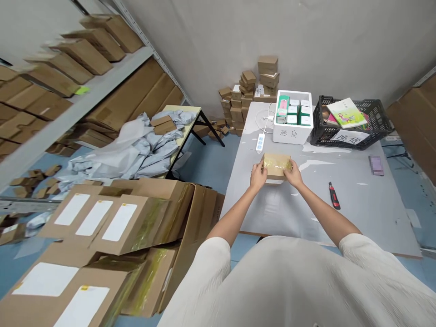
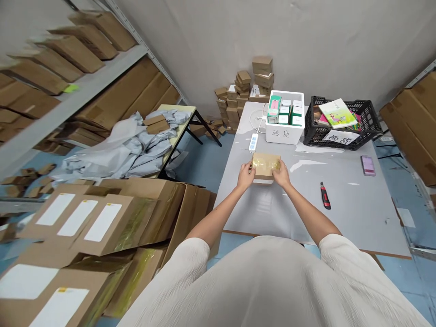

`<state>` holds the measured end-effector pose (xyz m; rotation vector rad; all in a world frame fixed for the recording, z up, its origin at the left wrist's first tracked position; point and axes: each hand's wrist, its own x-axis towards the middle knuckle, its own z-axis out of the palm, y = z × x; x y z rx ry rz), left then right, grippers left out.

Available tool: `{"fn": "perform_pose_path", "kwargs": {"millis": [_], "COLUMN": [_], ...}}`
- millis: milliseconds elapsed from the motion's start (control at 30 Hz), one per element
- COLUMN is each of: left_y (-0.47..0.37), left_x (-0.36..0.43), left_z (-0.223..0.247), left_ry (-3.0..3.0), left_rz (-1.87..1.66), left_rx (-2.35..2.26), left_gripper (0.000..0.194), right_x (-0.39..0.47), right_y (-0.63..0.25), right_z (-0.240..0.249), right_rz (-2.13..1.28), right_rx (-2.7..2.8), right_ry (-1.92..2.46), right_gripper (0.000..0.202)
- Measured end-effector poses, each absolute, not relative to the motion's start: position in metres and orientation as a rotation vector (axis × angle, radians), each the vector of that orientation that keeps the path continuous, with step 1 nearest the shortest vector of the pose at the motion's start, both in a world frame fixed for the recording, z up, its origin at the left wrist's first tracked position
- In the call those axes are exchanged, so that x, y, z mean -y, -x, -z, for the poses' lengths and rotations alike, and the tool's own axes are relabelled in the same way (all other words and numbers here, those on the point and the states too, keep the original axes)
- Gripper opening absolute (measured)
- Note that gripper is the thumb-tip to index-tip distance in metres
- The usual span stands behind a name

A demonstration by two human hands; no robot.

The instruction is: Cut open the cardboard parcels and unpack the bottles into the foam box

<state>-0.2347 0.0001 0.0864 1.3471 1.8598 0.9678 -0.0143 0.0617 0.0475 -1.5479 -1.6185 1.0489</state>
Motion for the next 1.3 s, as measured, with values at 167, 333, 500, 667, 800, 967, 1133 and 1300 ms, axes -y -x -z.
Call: {"fn": "perform_pose_path", "kwargs": {"millis": [167, 333, 500, 667, 800, 967, 1133, 1300], "left_y": [0.221, 0.184, 0.134, 0.090, 0.072, 0.079, 0.101, 0.121], "left_x": [-0.005, -0.012, -0.018, -0.023, -0.028, -0.029, -0.030, -0.025], "left_z": [-0.080, -0.074, -0.065, -0.058, -0.057, -0.066, -0.079, -0.081], "left_ry": [-1.366, -1.375, -1.365, -1.398, -1.377, -1.467, -1.727, -1.661], "left_rz": [-0.980, -0.979, -0.946, -0.908, -0.875, -0.881, -0.800, -0.738], "left_rx": [-1.802, -1.724, -1.637, -1.573, -1.567, -1.669, -1.684, -1.767], "left_gripper": [0.052, 0.050, 0.048, 0.042, 0.040, 0.051, 0.050, 0.035], "right_x": [-0.055, -0.051, -0.049, -0.047, -0.045, -0.041, -0.044, -0.054], "right_y": [0.005, -0.034, -0.087, -0.134, -0.153, -0.154, -0.137, -0.122], "right_z": [-0.053, -0.066, -0.080, -0.089, -0.092, -0.096, -0.096, -0.086], "right_rz": [-0.996, -0.915, -0.815, -0.763, -0.748, -0.813, -0.834, -0.958], "right_rx": [1.538, 1.492, 1.443, 1.401, 1.394, 1.418, 1.426, 1.416], "right_ry": [1.587, 1.652, 1.733, 1.779, 1.777, 1.700, 1.610, 1.482], "right_gripper": [0.078, 0.074, 0.063, 0.058, 0.057, 0.054, 0.046, 0.042]}}
